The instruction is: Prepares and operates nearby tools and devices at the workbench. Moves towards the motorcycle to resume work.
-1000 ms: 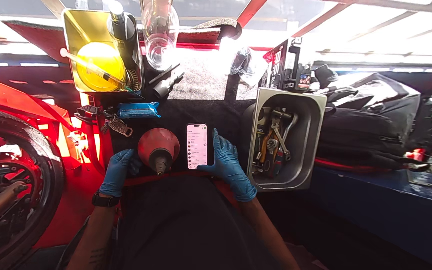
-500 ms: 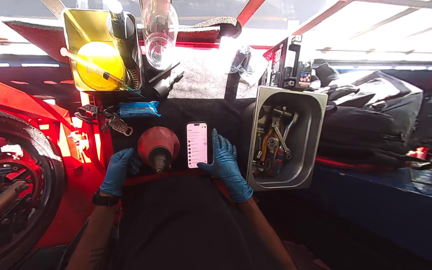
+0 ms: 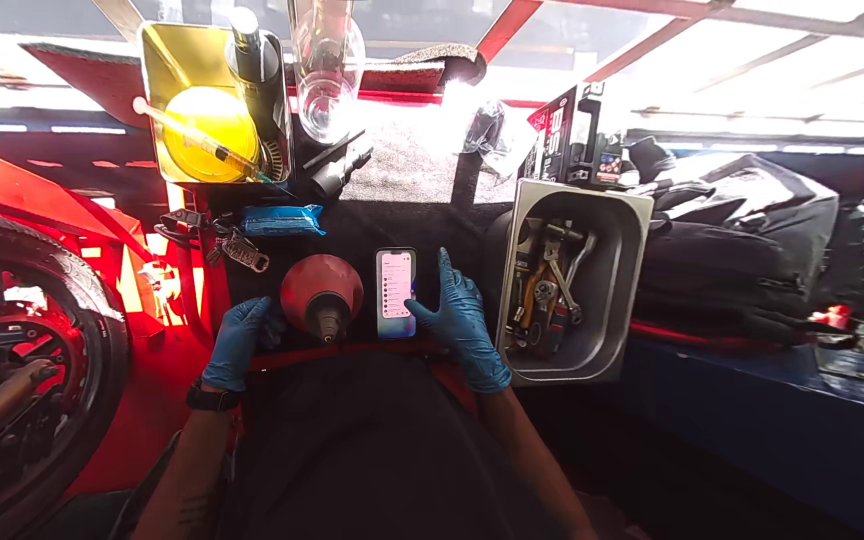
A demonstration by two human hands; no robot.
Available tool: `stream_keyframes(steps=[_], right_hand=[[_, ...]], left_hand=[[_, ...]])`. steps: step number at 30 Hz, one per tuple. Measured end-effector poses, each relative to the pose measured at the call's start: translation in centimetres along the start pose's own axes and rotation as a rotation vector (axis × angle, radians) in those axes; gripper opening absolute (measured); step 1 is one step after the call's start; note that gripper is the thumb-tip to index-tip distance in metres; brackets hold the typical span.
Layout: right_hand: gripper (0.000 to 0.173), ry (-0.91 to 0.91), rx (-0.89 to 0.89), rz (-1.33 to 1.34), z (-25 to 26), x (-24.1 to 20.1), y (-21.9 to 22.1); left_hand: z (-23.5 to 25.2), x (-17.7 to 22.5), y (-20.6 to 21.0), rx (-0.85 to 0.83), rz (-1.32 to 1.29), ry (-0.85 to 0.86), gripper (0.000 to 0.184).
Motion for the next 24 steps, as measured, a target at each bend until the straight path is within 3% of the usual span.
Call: stream_keyframes(steps=[8,14,20,24], right_hand=[[0.100,-0.055,-0.049,0.047,-0.4,0.1,-0.7],[0.093,-0.167,-0.011,0.100,-0.6,0.0,-0.6],[0.084,-0.453,0.139,0.247,-3.9,-2.7,-3.3],[0.079,-0.668,0.114,0.260,-6.9,-6.0,-3.7]], left_hand=[[0.1,-0.5,0.0,0.013,0.042,0.024,0.039],[-4.1,-1.7,-1.4,0.160,0.130,0.027,0.038],[-10.6,-4.6,-3.0,0.335,0.180,0.066,0.037],[-14.8,-7.4,-2.6,0.443,0.183,0.110,0.035]])
Point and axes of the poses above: each hand's wrist, its own z-axis towards the middle knuckle, its own y-axis out of the palm, x = y × z, the point moved 8 cm from there along z, towards the middle knuckle, and after that the axes turned 14 degrees about -y, right-handed, at the moved point
